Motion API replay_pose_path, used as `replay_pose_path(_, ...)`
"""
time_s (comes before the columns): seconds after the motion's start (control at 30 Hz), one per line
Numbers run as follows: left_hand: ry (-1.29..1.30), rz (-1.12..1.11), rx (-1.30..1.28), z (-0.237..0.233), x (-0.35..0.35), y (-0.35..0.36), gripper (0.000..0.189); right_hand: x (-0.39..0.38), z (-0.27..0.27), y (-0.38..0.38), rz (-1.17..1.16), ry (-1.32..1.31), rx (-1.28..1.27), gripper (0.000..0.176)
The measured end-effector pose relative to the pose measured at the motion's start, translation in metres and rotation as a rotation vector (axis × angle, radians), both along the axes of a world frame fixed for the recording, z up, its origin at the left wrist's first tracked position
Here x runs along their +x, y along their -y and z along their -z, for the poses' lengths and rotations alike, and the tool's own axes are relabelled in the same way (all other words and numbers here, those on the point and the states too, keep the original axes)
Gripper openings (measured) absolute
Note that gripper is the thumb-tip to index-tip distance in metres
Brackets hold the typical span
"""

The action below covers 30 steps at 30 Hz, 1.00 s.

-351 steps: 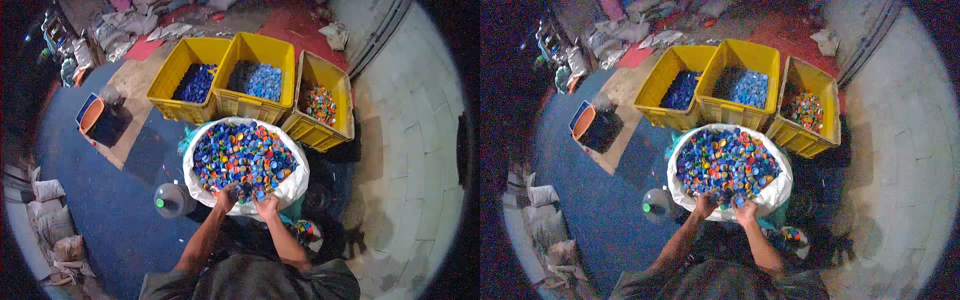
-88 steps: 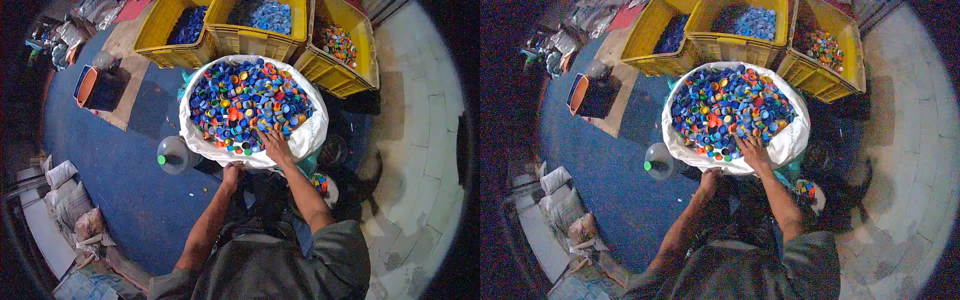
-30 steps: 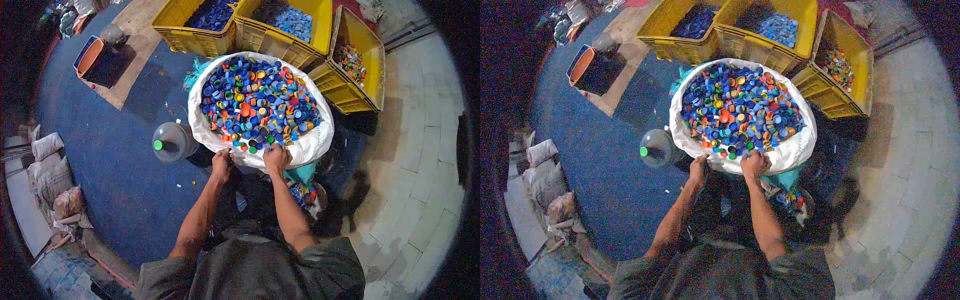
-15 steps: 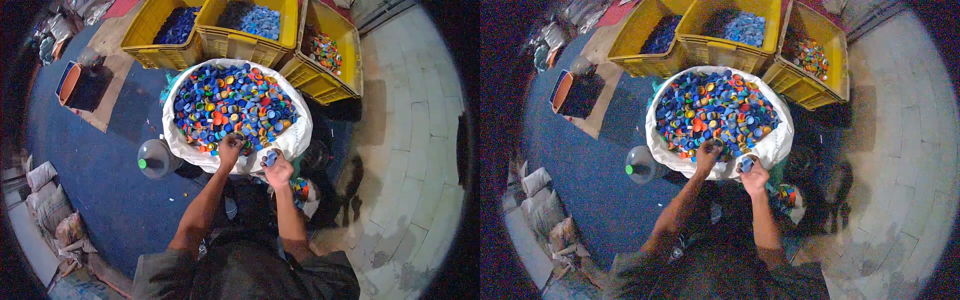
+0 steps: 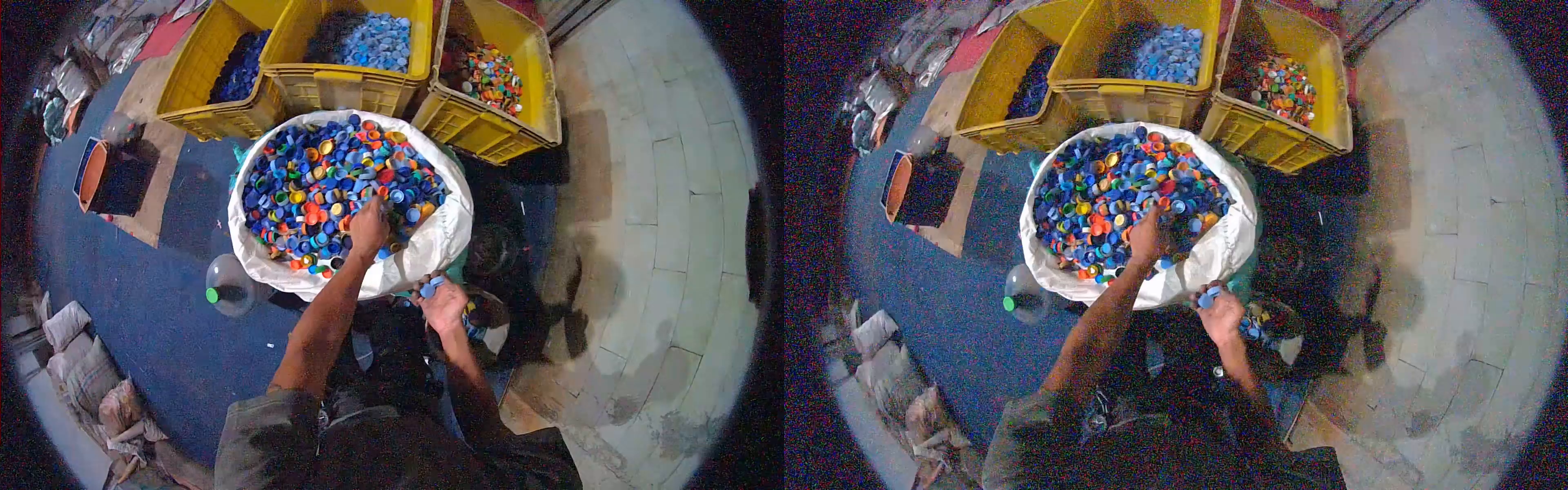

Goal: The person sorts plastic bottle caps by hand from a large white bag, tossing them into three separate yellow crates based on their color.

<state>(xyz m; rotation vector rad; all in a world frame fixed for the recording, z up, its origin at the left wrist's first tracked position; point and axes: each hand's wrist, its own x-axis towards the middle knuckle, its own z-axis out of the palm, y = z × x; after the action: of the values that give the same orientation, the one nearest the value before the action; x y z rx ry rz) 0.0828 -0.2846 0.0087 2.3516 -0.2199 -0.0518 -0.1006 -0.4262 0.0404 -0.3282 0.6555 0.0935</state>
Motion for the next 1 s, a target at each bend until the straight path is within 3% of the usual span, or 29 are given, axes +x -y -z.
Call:
replay_pose_path(0.13, 0.024, 0.021, 0.057, 0.006, 0.005, 0.007, 0.024, 0.0, -0.003, 0.011, -0.014, 0.041, -0.021, 0.031)
replay_pose_path(0.23, 0.025, -0.001, -0.03, 0.007, 0.007, 0.007, 0.026, 0.001, 0.0, 0.015, 0.0, -0.001, -0.065, 0.031)
replay_pose_path(0.27, 0.059, -0.062, -0.094, 0.026, 0.009, 0.007, 0.024, 0.003, -0.001, 0.015, -0.001, 0.008, -0.08, 0.032)
replay_pose_path(0.37, -0.234, -0.175, -0.495, -0.017, -0.002, -0.002, 0.02, 0.014, -0.012, 0.01, -0.022, 0.036, -0.12, 0.034)
replay_pose_path(0.4, -0.282, -0.222, -0.729, 0.032, -0.002, -0.006, 0.02, 0.018, -0.018, 0.007, -0.04, 0.038, -0.134, 0.035)
replay_pose_path(0.43, -0.576, -0.297, -0.905, 0.001, -0.007, -0.015, 0.018, 0.022, -0.023, 0.003, -0.057, 0.04, -0.149, 0.036)
replay_pose_path(0.5, -0.784, -0.374, -1.171, -0.017, -0.015, -0.032, 0.021, 0.028, -0.027, -0.006, -0.077, 0.077, -0.161, 0.038)
replay_pose_path(0.53, -0.916, -0.171, -1.257, -0.008, -0.021, -0.046, 0.025, 0.03, -0.029, -0.013, -0.075, 0.068, -0.17, 0.039)
replay_pose_path(0.57, -0.977, -0.297, -1.344, -0.019, -0.031, -0.049, 0.025, 0.032, -0.032, -0.019, -0.072, 0.06, -0.18, 0.039)
replay_pose_path(0.6, -1.003, -0.15, -1.596, 0.017, -0.036, -0.057, 0.028, 0.032, -0.035, -0.026, -0.088, 0.04, -0.184, 0.044)
replay_pose_path(0.63, -1.022, -0.064, -1.508, 0.003, -0.045, -0.064, 0.029, 0.032, -0.029, -0.032, -0.054, 0.046, -0.171, 0.046)
replay_pose_path(0.67, -0.98, 0.226, -1.507, 0.011, -0.05, -0.078, 0.029, 0.031, -0.017, -0.037, -0.078, 0.011, -0.136, 0.046)
replay_pose_path(0.7, -1.086, -0.172, -1.625, -0.001, -0.06, -0.073, 0.025, 0.031, -0.005, -0.041, -0.103, -0.028, -0.103, 0.046)
replay_pose_path(0.8, -0.88, -0.133, -1.472, -0.003, -0.076, -0.079, 0.018, 0.03, 0.004, -0.06, -0.136, -0.024, -0.033, 0.038)
replay_pose_path(0.83, -1.101, -0.369, -1.66, -0.035, -0.076, -0.078, 0.018, 0.032, 0.0, -0.066, -0.112, -0.037, -0.032, 0.039)
replay_pose_path(0.87, -1.12, -0.374, -1.694, -0.005, -0.073, -0.08, 0.016, 0.038, -0.003, -0.07, -0.082, -0.07, -0.013, 0.037)
replay_pose_path(0.93, -0.899, -0.181, -1.401, 0.019, -0.056, -0.081, 0.013, 0.055, -0.009, -0.075, -0.023, -0.099, 0.01, 0.035)
replay_pose_path(1.0, -0.478, -0.014, -1.153, 0.066, -0.016, -0.074, 0.006, 0.09, -0.009, -0.074, 0.034, -0.087, 0.017, 0.033)
